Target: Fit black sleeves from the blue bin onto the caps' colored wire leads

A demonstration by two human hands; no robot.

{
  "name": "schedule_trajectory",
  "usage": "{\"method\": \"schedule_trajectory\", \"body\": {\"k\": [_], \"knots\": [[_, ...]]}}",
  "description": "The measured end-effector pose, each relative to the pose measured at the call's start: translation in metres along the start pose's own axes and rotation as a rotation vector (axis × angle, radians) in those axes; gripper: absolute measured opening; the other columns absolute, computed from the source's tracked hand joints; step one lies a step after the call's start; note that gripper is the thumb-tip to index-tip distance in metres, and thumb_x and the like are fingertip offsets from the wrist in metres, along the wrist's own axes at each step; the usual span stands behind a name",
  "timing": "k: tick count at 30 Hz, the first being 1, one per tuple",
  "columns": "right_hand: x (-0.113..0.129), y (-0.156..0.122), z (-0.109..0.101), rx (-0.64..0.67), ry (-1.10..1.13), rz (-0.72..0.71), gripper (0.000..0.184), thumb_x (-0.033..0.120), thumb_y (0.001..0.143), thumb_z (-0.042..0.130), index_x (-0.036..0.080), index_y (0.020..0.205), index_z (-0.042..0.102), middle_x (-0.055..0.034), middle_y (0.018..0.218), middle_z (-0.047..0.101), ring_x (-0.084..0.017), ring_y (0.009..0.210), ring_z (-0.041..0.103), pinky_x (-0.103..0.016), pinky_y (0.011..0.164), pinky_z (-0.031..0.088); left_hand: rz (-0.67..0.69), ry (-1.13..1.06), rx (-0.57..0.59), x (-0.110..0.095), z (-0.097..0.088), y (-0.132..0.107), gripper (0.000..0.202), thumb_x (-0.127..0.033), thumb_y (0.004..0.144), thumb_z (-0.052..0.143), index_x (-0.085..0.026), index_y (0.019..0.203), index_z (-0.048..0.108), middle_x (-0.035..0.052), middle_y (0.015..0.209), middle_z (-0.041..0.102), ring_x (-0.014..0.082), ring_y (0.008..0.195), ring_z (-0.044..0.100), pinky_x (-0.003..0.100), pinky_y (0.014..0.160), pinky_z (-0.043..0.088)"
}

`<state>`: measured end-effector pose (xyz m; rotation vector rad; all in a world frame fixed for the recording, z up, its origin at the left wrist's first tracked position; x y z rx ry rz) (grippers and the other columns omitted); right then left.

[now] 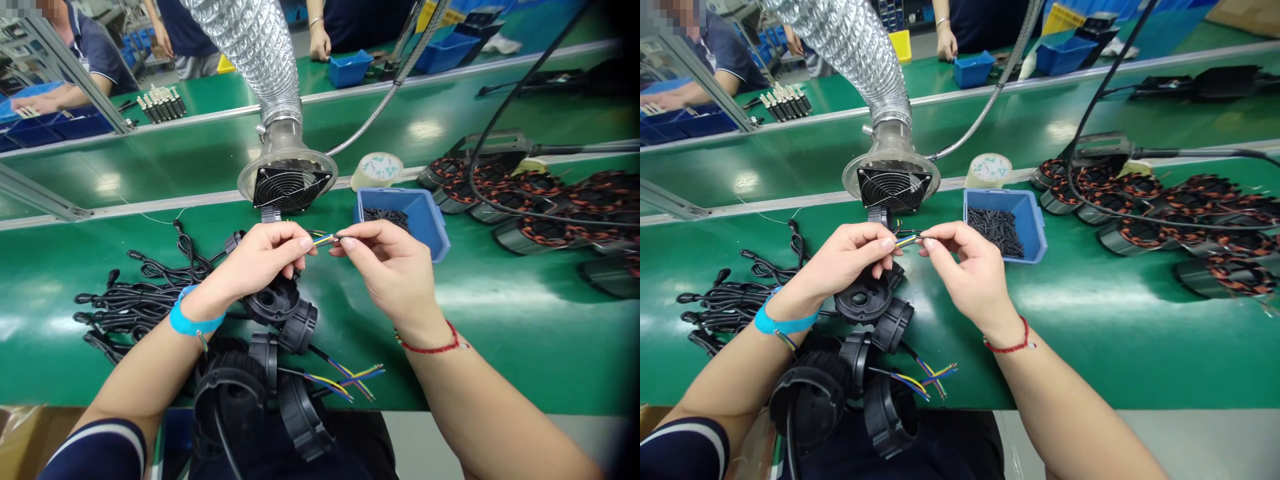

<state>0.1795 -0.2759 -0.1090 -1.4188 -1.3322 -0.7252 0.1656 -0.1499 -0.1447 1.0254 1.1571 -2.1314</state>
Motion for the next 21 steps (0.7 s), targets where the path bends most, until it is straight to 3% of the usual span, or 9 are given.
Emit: {"method": "schedule_trajectory", "body": {"k": [7,9,14,18,21], "knots": [[0.008,-0.005,-0.004,-0.022,-0.303,-0.121,0.008,0.018,0.084,0.056,0.019,0.091,0.062,0.004,0.084,0.062,0.0,0.075,0.06,-0.011,0.07,0.048,0.006,0.013,-0.009,0.0,-0.001,0.001,0.028,-0.031,0.09,0.051,-0.005,0.08,0.055,0.0023,0.067,0.055,0.0027,0.052,0.047,0.014,0.05,0.038],[0.002,-0.002,-0.004,0.009,-0.25,-0.059,0.008,0.02,0.084,0.057,0.017,0.089,0.062,0.0022,0.083,0.062,-0.002,0.074,0.061,-0.011,0.068,0.049,-0.006,0.025,0.014,0.002,0.001,0.001,0.028,-0.031,0.09,0.051,-0.005,0.08,0.055,0.0019,0.066,0.054,0.0021,0.052,0.046,0.013,0.049,0.037],[-0.028,0.002,0.013,0.25,0.224,0.234,0.017,0.026,0.081,0.061,0.01,0.082,0.059,-0.0029,0.072,0.061,-0.006,0.063,0.061,-0.013,0.061,0.051,-0.018,0.135,0.084,0.003,0.006,0.001,0.028,-0.032,0.089,0.052,-0.006,0.078,0.057,0.0006,0.063,0.052,0.0026,0.055,0.044,0.014,0.05,0.035],[-0.027,-0.002,0.022,0.351,0.05,0.178,0.017,0.029,0.084,0.059,0.012,0.084,0.061,-0.0024,0.075,0.062,-0.004,0.068,0.061,-0.009,0.065,0.05,-0.025,0.162,0.101,0.004,0.007,0.002,0.028,-0.031,0.089,0.052,-0.006,0.076,0.058,0.0,0.062,0.051,0.0022,0.055,0.042,0.014,0.05,0.034],[-0.024,-0.006,0.025,0.287,0.013,0.143,0.017,0.029,0.085,0.057,0.013,0.086,0.062,-0.0021,0.078,0.062,-0.003,0.07,0.06,-0.008,0.067,0.049,-0.05,0.185,0.067,0.007,0.003,0.002,0.03,-0.034,0.088,0.052,-0.007,0.078,0.058,0.0002,0.063,0.052,0.0027,0.055,0.042,0.015,0.05,0.034]]}}
Point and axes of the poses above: each hand's wrist, its own y-axis towards the middle knuckle, its own z-axis out of the palm, x = y × z, the point moved 10 cm from there along y, towards the middle knuckle
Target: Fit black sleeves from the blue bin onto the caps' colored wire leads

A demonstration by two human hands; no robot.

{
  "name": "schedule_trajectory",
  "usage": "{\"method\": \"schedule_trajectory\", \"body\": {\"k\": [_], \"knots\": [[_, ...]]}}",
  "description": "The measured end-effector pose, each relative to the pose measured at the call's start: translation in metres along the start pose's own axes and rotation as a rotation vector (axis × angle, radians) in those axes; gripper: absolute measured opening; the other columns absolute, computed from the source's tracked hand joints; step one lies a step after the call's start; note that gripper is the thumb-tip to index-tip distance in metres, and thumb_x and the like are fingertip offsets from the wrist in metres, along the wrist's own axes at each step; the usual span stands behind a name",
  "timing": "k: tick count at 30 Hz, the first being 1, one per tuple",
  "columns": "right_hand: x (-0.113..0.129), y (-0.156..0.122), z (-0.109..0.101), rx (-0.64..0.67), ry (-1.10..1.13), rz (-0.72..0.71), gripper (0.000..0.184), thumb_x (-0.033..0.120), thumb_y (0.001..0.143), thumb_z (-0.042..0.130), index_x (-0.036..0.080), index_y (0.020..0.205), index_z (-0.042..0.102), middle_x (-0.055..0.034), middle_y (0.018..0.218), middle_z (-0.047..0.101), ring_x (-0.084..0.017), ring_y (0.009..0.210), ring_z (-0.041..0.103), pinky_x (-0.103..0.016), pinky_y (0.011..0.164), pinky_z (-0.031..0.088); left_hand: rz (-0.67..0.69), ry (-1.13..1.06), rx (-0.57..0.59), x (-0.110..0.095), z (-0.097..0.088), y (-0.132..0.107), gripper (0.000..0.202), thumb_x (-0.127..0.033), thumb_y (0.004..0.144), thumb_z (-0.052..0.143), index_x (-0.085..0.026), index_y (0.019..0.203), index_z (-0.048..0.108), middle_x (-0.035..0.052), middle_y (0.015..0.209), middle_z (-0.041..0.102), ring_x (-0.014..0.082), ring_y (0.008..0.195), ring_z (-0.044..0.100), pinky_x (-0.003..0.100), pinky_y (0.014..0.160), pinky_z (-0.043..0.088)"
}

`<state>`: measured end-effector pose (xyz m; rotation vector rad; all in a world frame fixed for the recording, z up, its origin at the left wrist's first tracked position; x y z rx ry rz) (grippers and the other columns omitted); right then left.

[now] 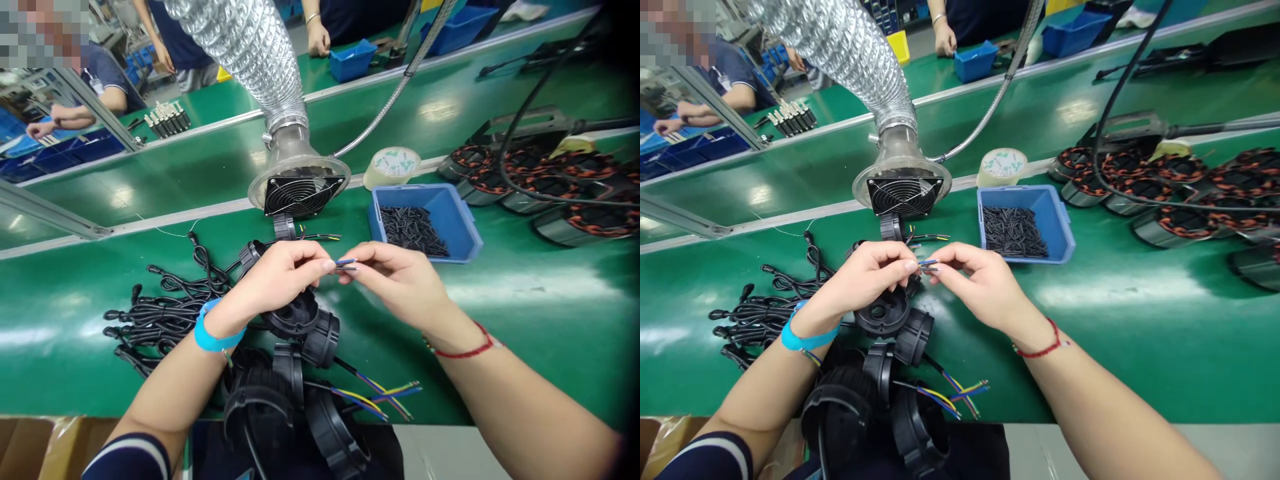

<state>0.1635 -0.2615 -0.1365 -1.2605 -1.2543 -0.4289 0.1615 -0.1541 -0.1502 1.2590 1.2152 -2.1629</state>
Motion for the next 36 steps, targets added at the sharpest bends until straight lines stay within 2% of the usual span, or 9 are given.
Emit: {"method": "schedule_trajectory", "body": {"k": [3,7,12,16,21,29,36], "knots": [[0.001,-0.001,0.007,-0.043,0.136,-0.001,0.017,0.027,0.084,0.058,0.01,0.086,0.063,-0.0036,0.077,0.062,-0.004,0.067,0.061,-0.009,0.065,0.05,-0.006,0.01,-0.015,0.003,-0.002,-0.001,0.032,-0.037,0.087,0.053,-0.006,0.078,0.058,0.0007,0.062,0.051,0.0031,0.055,0.043,0.015,0.05,0.034],[-0.009,0.003,0.015,-0.003,0.418,0.106,0.021,0.028,0.079,0.065,0.009,0.088,0.065,-0.0054,0.076,0.063,-0.005,0.066,0.061,-0.01,0.063,0.051,-0.048,-0.168,-0.021,0.011,-0.004,-0.002,0.034,-0.038,0.085,0.056,-0.004,0.077,0.056,0.0013,0.06,0.049,0.0031,0.052,0.042,0.014,0.047,0.033],[-0.021,0.005,-0.005,-0.153,0.589,0.168,0.026,0.032,0.074,0.07,0.01,0.087,0.064,-0.0052,0.082,0.064,-0.009,0.068,0.062,-0.018,0.064,0.054,-0.082,-0.231,-0.03,0.017,-0.003,-0.001,0.036,-0.039,0.08,0.059,-0.004,0.073,0.054,0.0016,0.058,0.048,0.0034,0.05,0.04,0.014,0.046,0.031],[-0.012,0.003,-0.004,-0.106,0.547,0.108,0.022,0.03,0.078,0.067,0.011,0.087,0.062,-0.0047,0.084,0.064,-0.009,0.071,0.063,-0.019,0.067,0.055,-0.084,-0.169,-0.034,0.016,-0.005,-0.003,0.035,-0.039,0.082,0.057,-0.005,0.074,0.055,0.0022,0.059,0.047,0.0038,0.05,0.04,0.015,0.047,0.031],[0.0,0.002,0.001,-0.053,0.467,0.064,0.017,0.026,0.082,0.062,0.009,0.088,0.062,-0.0046,0.08,0.064,-0.007,0.071,0.063,-0.014,0.069,0.054,-0.12,-0.082,-0.024,0.017,-0.004,-0.007,0.035,-0.039,0.085,0.055,-0.005,0.075,0.057,0.0018,0.06,0.048,0.004,0.052,0.041,0.015,0.049,0.032],[-0.004,0.001,0.006,-0.067,0.437,0.145,0.03,0.033,0.081,0.062,0.005,0.091,0.06,-0.0084,0.074,0.063,-0.008,0.067,0.063,-0.012,0.065,0.053,-0.14,-0.024,-0.048,0.015,-0.006,-0.008,0.034,-0.038,0.086,0.054,-0.006,0.075,0.058,0.001,0.059,0.048,0.004,0.052,0.041,0.016,0.049,0.033],[-0.006,0.001,0.003,-0.081,0.286,0.146,0.039,0.043,0.082,0.059,0.005,0.088,0.064,-0.0094,0.069,0.061,-0.008,0.061,0.06,-0.013,0.06,0.05,-0.056,0.108,-0.039,0.005,-0.005,-0.007,0.031,-0.035,0.088,0.05,-0.006,0.078,0.059,0.0009,0.064,0.052,0.0045,0.059,0.044,0.016,0.056,0.034]]}}
Point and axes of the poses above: each hand's wrist, its own y-axis towards the middle knuckle, its own z-axis out of the palm, x = y × z, the point moved 10 cm from there along y, towards the middle knuckle
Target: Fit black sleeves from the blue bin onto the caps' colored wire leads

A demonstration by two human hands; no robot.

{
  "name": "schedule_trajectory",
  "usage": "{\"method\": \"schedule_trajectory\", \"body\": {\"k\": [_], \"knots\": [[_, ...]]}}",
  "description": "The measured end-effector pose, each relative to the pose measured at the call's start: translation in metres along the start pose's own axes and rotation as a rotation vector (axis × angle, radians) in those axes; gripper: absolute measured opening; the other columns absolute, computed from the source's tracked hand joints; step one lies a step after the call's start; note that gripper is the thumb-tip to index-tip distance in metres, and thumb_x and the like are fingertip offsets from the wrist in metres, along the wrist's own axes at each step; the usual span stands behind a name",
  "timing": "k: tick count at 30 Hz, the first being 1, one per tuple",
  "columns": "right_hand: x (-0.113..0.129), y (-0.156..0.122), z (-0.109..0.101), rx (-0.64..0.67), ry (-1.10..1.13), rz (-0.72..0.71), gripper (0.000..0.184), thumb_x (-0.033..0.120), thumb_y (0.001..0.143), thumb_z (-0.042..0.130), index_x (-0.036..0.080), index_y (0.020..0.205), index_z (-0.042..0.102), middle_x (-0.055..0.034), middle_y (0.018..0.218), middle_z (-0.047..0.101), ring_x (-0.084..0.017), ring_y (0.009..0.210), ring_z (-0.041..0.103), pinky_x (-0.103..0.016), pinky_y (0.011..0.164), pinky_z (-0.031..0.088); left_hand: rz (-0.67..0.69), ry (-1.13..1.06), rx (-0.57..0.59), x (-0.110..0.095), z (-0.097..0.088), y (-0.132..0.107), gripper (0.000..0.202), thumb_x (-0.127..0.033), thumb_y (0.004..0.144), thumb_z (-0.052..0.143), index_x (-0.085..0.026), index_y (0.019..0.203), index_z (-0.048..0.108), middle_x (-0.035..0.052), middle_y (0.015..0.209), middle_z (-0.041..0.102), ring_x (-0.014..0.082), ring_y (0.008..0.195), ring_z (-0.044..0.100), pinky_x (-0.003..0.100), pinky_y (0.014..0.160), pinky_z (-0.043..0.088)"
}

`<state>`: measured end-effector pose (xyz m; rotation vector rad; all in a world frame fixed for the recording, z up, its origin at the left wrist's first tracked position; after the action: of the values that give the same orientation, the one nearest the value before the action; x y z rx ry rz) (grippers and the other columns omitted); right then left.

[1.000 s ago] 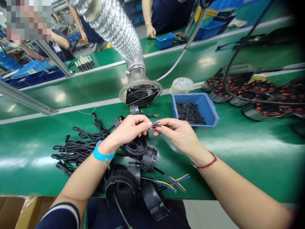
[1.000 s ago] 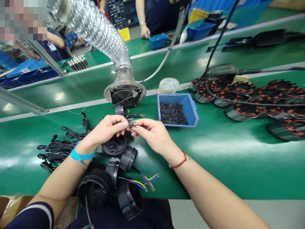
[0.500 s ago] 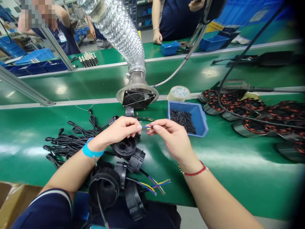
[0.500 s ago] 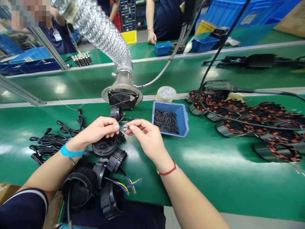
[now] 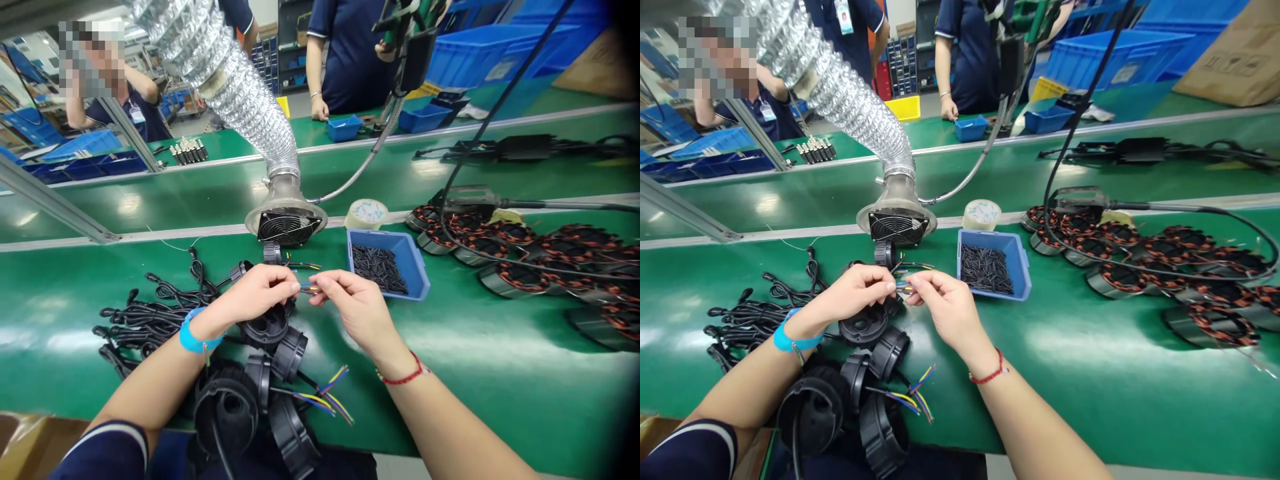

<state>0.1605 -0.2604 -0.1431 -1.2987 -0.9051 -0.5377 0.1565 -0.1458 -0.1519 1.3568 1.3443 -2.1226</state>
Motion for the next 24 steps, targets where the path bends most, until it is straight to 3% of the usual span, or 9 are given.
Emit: {"method": "schedule_trajectory", "body": {"k": [7,11,17,20,24], "knots": [[-0.013,0.001,0.005,0.004,-0.036,0.066,0.049,0.051,0.078,0.06,0.003,0.087,0.066,-0.0111,0.07,0.061,-0.009,0.061,0.059,-0.016,0.058,0.049,0.042,0.063,-0.02,0.001,-0.001,0.0,0.033,-0.039,0.088,0.05,-0.009,0.079,0.059,0.0003,0.068,0.055,0.0062,0.063,0.046,0.019,0.059,0.036],[-0.007,0.002,0.009,0.029,-0.08,0.023,0.052,0.054,0.081,0.055,0.003,0.081,0.065,-0.0119,0.073,0.061,-0.008,0.061,0.058,-0.016,0.058,0.048,0.081,0.069,-0.017,-0.004,0.0,0.001,0.031,-0.035,0.088,0.049,-0.007,0.076,0.057,0.0008,0.066,0.053,0.0057,0.062,0.045,0.019,0.059,0.035],[-0.002,0.002,0.005,-0.024,-0.191,-0.086,0.038,0.045,0.082,0.058,0.008,0.077,0.058,-0.0063,0.072,0.059,-0.007,0.064,0.057,-0.016,0.058,0.047,0.059,0.016,0.004,-0.002,0.001,0.001,0.03,-0.035,0.088,0.05,-0.008,0.078,0.058,0.0002,0.065,0.052,0.0059,0.061,0.044,0.019,0.059,0.035],[0.021,-0.005,-0.012,-0.17,-0.358,-0.236,0.032,0.04,0.086,0.054,0.009,0.077,0.06,-0.0054,0.074,0.059,-0.006,0.066,0.056,-0.017,0.063,0.046,0.066,0.014,0.013,-0.002,0.002,0.0,0.029,-0.034,0.087,0.05,-0.008,0.077,0.058,0.0003,0.065,0.052,0.0059,0.061,0.044,0.019,0.058,0.035],[0.068,-0.034,-0.064,-0.389,-0.394,-0.341,0.036,0.045,0.087,0.05,0.009,0.083,0.052,-0.0078,0.082,0.059,-0.007,0.07,0.056,-0.02,0.066,0.046,0.041,0.0,0.021,0.001,0.001,0.001,0.029,-0.033,0.087,0.05,-0.008,0.076,0.057,0.0004,0.066,0.053,0.0057,0.061,0.045,0.018,0.059,0.035]]}}
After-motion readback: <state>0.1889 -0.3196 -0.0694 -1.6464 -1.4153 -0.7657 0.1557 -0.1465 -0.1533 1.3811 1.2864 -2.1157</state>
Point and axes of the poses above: each hand's wrist, its own y-axis towards the middle knuckle, its own z-axis out of the palm, x = y × z, the point moved 10 cm from there along y, towards the middle knuckle
